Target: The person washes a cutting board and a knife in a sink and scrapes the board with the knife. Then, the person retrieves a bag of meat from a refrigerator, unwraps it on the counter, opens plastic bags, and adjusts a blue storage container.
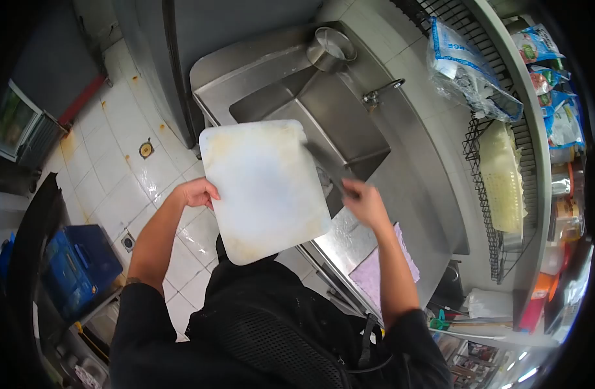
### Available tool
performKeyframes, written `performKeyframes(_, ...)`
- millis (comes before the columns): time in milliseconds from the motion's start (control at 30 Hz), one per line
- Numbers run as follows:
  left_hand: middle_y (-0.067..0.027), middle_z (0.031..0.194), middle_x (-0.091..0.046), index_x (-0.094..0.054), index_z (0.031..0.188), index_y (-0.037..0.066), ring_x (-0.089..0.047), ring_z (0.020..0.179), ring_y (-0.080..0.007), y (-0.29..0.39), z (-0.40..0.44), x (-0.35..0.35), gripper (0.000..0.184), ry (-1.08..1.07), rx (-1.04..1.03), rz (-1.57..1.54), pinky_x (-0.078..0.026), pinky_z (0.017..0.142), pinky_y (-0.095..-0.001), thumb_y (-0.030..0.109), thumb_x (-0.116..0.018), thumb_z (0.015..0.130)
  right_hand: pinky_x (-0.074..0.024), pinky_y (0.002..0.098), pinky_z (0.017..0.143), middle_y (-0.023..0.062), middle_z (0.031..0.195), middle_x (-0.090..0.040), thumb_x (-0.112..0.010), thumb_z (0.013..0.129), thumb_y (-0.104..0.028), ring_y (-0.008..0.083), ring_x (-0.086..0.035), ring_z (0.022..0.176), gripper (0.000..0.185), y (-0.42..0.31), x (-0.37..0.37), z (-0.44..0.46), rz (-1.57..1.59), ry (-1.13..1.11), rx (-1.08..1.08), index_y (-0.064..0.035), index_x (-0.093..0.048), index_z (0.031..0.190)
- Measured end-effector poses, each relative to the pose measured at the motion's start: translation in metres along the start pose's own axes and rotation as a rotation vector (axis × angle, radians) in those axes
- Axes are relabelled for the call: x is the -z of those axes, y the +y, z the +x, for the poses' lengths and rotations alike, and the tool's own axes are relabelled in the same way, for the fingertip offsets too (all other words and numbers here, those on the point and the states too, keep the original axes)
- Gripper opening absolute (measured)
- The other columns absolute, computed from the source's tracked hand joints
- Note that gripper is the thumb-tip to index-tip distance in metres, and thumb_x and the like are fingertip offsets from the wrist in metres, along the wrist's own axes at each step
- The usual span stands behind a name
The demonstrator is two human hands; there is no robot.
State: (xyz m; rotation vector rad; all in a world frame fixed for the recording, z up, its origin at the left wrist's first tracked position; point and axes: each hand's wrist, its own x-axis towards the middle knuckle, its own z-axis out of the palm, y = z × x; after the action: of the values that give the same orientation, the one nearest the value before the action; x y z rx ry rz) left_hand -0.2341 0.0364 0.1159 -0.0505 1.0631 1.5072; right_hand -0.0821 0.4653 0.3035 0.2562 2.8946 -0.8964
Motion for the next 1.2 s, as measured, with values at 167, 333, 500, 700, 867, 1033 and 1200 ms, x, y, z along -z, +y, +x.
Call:
performKeyframes(167, -0.0154, 0.118, -0.067, -0.055, 0.132, 0.001, -0.068, 0.102, -0.0287, 0.004, 0.004, 0.0, 0.061, -0.026, 0.004, -0.004, -0.058, 0.081, -0.0459, 0.003, -0.064, 0.072, -0.0523, 0.0329, 0.09, 0.0199, 0.116, -0.07, -0.068, 0.076, -0.006, 0.0226, -0.069, 0.103, 0.05, -0.005, -0.004, 0.026, 0.107, -0.102, -0.146, -0.0014, -0.065, 0.126)
performKeyframes(333, -0.015, 0.121, -0.065, -0.053, 0.135, 0.002, -0.068, 0.102, -0.0287, -0.001, 0.009, -0.001, 0.064, -0.023, -0.031, -0.009, -0.058, 0.082, -0.0458, 0.004, -0.064, 0.072, -0.0488, 0.0338, 0.098, 0.0167, 0.118, -0.07, -0.07, 0.075, -0.005, 0.0249, -0.066, 0.112, 0.052, 0.007, 0.013, -0.162, 0.015, -0.124, -0.192, -0.0059, -0.066, 0.127)
performKeyframes(500, -0.0147, 0.12, -0.066, -0.053, 0.134, 0.001, -0.068, 0.102, -0.0286, 0.01, 0.017, 0.001, 0.063, -0.056, 0.051, 0.076, -0.057, 0.084, -0.0453, 0.005, -0.064, 0.072, -0.0495, 0.0365, 0.097, 0.0203, 0.114, -0.07, -0.072, 0.077, -0.01, 0.0331, -0.067, 0.11, 0.049, -0.026, 0.026, -0.123, -0.117, -0.12, -0.201, -0.0048, -0.066, 0.125)
performKeyframes(700, -0.0127, 0.12, -0.066, -0.053, 0.134, 0.004, -0.068, 0.101, -0.0266, 0.025, 0.024, 0.0, 0.062, -0.062, 0.107, 0.086, -0.055, 0.087, -0.0437, 0.009, -0.064, 0.073, -0.0518, 0.0361, 0.091, 0.025, 0.114, -0.068, -0.07, 0.078, -0.006, 0.0328, -0.069, 0.104, 0.046, -0.023, -0.041, -0.061, 0.036, 0.07, -0.123, 0.0027, -0.064, 0.123)
performKeyframes(867, -0.0117, 0.119, -0.066, -0.051, 0.133, 0.002, -0.067, 0.102, -0.0258, 0.008, 0.01, -0.023, 0.061, 0.168, -0.212, -0.005, -0.054, 0.089, -0.0401, 0.018, -0.07, 0.077, -0.053, 0.0397, 0.089, 0.024, 0.106, -0.07, -0.07, 0.079, -0.008, 0.0393, -0.068, 0.098, 0.047, -0.054, -0.027, -0.175, -0.036, -0.002, -0.223, -0.0024, -0.064, 0.125)
performKeyframes(1033, -0.0145, 0.114, -0.065, -0.043, 0.134, 0.001, -0.065, 0.102, -0.022, -0.082, -0.021, -0.106, 0.06, 0.539, -0.478, 0.157, -0.056, 0.078, -0.034, 0.019, -0.073, 0.086, -0.0521, 0.038, 0.091, 0.023, 0.111, -0.07, -0.071, 0.079, -0.008, 0.035, -0.069, 0.102, 0.047, -0.084, -0.019, -0.175, 0.034, -0.061, -0.376, -0.001, -0.064, 0.125)
performKeyframes(1200, -0.0142, 0.11, -0.065, -0.043, 0.126, 0.001, -0.067, 0.09, -0.0204, -0.108, -0.034, -0.142, 0.047, 0.574, -0.397, -0.027, -0.053, 0.059, -0.0281, 0.017, -0.07, 0.091, -0.0534, 0.0388, 0.088, 0.0244, 0.107, -0.07, -0.072, 0.08, -0.01, 0.0363, -0.07, 0.098, 0.045, -0.088, -0.018, -0.202, 0.08, -0.054, -0.354, -0.0016, -0.064, 0.124)
